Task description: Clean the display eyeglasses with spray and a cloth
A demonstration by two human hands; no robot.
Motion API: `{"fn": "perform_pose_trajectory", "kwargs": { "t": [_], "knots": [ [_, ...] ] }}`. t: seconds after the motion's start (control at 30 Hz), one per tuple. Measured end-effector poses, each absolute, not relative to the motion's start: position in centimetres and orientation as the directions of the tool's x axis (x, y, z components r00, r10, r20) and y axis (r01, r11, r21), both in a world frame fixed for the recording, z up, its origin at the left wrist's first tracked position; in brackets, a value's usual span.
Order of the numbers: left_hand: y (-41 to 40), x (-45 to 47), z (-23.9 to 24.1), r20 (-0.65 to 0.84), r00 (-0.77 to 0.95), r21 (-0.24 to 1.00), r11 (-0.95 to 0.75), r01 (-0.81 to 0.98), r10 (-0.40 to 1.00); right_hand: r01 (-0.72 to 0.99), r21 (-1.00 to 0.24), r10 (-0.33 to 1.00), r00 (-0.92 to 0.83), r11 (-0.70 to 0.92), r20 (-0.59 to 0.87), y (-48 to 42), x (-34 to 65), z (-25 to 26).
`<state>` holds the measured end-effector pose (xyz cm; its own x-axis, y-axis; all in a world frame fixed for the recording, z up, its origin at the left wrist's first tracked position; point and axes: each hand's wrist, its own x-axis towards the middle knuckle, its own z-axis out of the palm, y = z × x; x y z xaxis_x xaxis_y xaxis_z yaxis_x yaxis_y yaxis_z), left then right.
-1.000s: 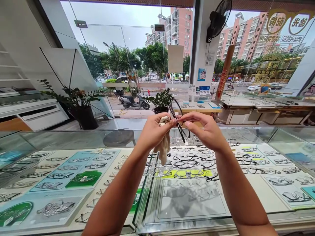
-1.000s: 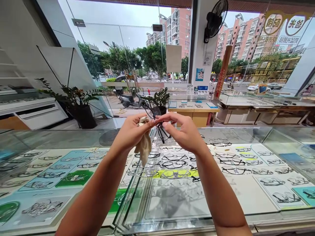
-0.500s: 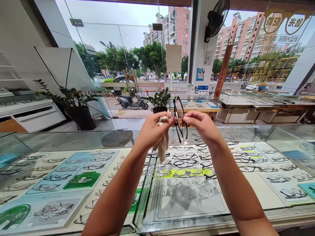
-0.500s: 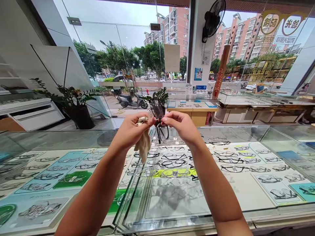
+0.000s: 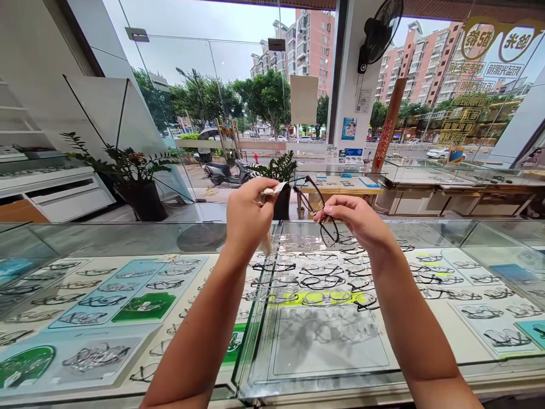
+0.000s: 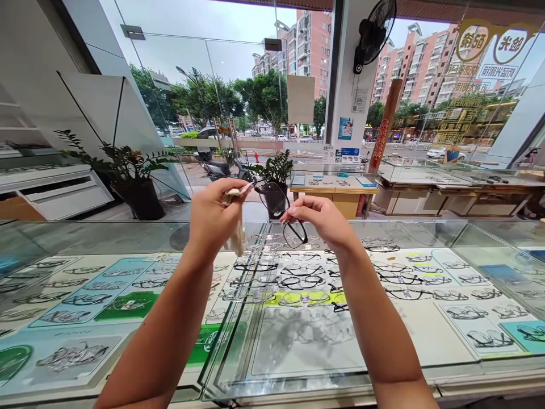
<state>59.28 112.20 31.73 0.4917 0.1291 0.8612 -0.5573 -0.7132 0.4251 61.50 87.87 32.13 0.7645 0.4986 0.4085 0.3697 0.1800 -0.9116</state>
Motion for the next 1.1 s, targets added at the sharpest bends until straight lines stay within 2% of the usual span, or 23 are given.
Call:
{"fn": "perform_pose_trajectory", "kwargs": {
  "t": [0.1, 0.23, 0.4, 0.47, 0.57, 0.67, 0.73, 0.87, 1.1],
  "knots": [
    [112.7, 59.3, 31.9, 0.881, 0.458, 0.38, -0.754, -0.536, 0.119, 0.328, -0.934, 0.562, 0.75, 0.144, 0.35, 87.8, 61.6, 32.1],
    [112.5, 59.2, 32.0, 0.869, 0.466, 0.429, -0.718, -0.548, 0.163, 0.287, -0.942, 0.572, 0.748, 0.176, 0.335, 87.5, 61.2, 32.2],
    [111.9, 58.2, 32.4, 0.921, 0.299, 0.383, -0.713, -0.587, 0.249, 0.265, -0.93, 0.555, 0.748, 0.254, 0.365, 86.9, 61.0, 32.4],
    [111.5, 57.7, 32.5, 0.911, 0.378, 0.384, -0.669, -0.636, 0.164, 0.247, -0.916, 0.539, 0.748, 0.315, 0.387, 86.8, 61.1, 32.4],
    [110.7, 57.3, 32.4, 0.843, 0.515, 0.348, -0.573, -0.742, -0.155, 0.206, -0.895, 0.521, 0.752, 0.395, 0.404, 86.9, 61.2, 32.3],
    [109.8, 57.7, 31.9, 0.75, 0.519, 0.273, -0.523, -0.808, -0.41, 0.177, -0.881, 0.539, 0.733, 0.438, 0.415, 86.9, 61.3, 32.3],
    [109.3, 58.1, 31.4, 0.716, 0.511, 0.227, -0.533, -0.815, -0.475, 0.174, -0.874, 0.55, 0.717, 0.454, 0.428, 86.9, 61.4, 32.2],
    [108.9, 59.1, 30.5, 0.74, 0.502, 0.174, -0.594, -0.785, -0.448, 0.192, -0.867, 0.499, 0.751, 0.46, 0.432, 87.0, 61.5, 32.3],
    [108.7, 59.6, 30.1, 0.801, 0.507, 0.21, -0.644, -0.735, -0.317, 0.298, -0.825, 0.321, 0.816, 0.479, 0.481, 87.2, 61.8, 32.3]
  ]
}}
